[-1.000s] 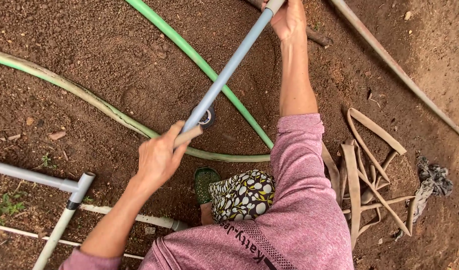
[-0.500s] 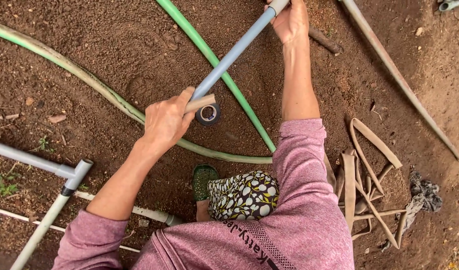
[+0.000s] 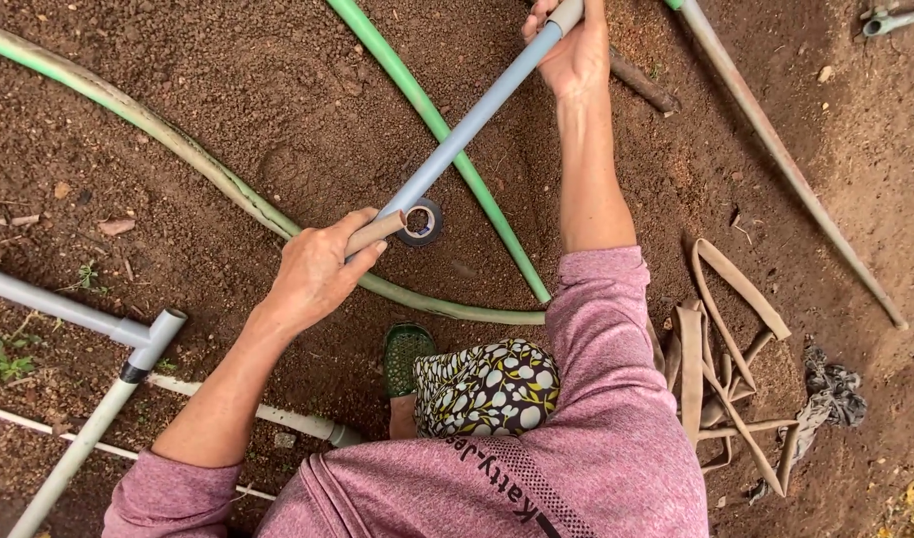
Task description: The person assembles a PVC pipe structure by inserting a long pipe into a T-junction and securing it with black tape. They repeatedly adjust the pipe alignment and wrap the tape around the connection point to ensure a tight fit.
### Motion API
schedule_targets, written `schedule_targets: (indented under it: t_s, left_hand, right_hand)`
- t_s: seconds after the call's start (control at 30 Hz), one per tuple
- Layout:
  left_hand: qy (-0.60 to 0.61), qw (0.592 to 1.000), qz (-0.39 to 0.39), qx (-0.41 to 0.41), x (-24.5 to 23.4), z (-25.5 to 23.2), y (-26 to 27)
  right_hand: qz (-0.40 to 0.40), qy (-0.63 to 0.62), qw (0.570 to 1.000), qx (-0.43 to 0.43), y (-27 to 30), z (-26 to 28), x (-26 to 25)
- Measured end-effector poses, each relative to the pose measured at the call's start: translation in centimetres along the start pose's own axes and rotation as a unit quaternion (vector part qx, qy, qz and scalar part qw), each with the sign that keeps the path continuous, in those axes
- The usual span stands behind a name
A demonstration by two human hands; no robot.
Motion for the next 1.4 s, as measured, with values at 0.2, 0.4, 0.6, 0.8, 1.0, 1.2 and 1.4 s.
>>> schedule_targets:
  t_s: [0.2,0.4,0.6,0.8,1.0,1.2,1.4]
  left_hand:
    - [-0.086,0.995,-0.025,0.040,0.6,1.0,0.0]
    - [-0.237,0.953,-0.134,0.134,1.9,3.2,-0.6]
    - [-0.278,0.945,-0.138,0.100,2.4,3.1,-1.3]
    - [-0.284,0.947,-0.127,0.084,1.4,1.8,-1.8]
    - [-0.238,0.937,-0.228,0.119,2.3,2.1,-1.6]
    - [-0.234,0.966,-0.096,0.058,-2.4,1.8,0.7]
    - [-0.094,0.973,-0.207,0.026,-11.2,4.9,8.7]
  right_hand:
    - [0.017,-0.003,1.000,0.022,0.3,-1.4,-0.3]
    - [0.016,-0.048,0.998,0.050,-0.3,-2.2,-1.6]
    - [0.000,-0.035,0.998,0.046,-1.1,-4.2,-1.0]
    - [0.031,-0.070,0.995,0.069,-4.8,-5.2,-3.9]
    - [0.080,-0.035,0.989,0.122,-7.4,-3.9,-6.7]
    - [-0.074,-0.103,0.991,0.044,-1.8,-4.0,-0.1]
    - [-0.070,-0.129,0.988,0.036,-3.8,-3.2,-0.2]
Point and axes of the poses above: each hand's wrist, its own y-axis away from the middle knuckle, its own x-axis out of the palm, z = x × y, the point moved 2 cm from there along -y, towards the middle knuckle
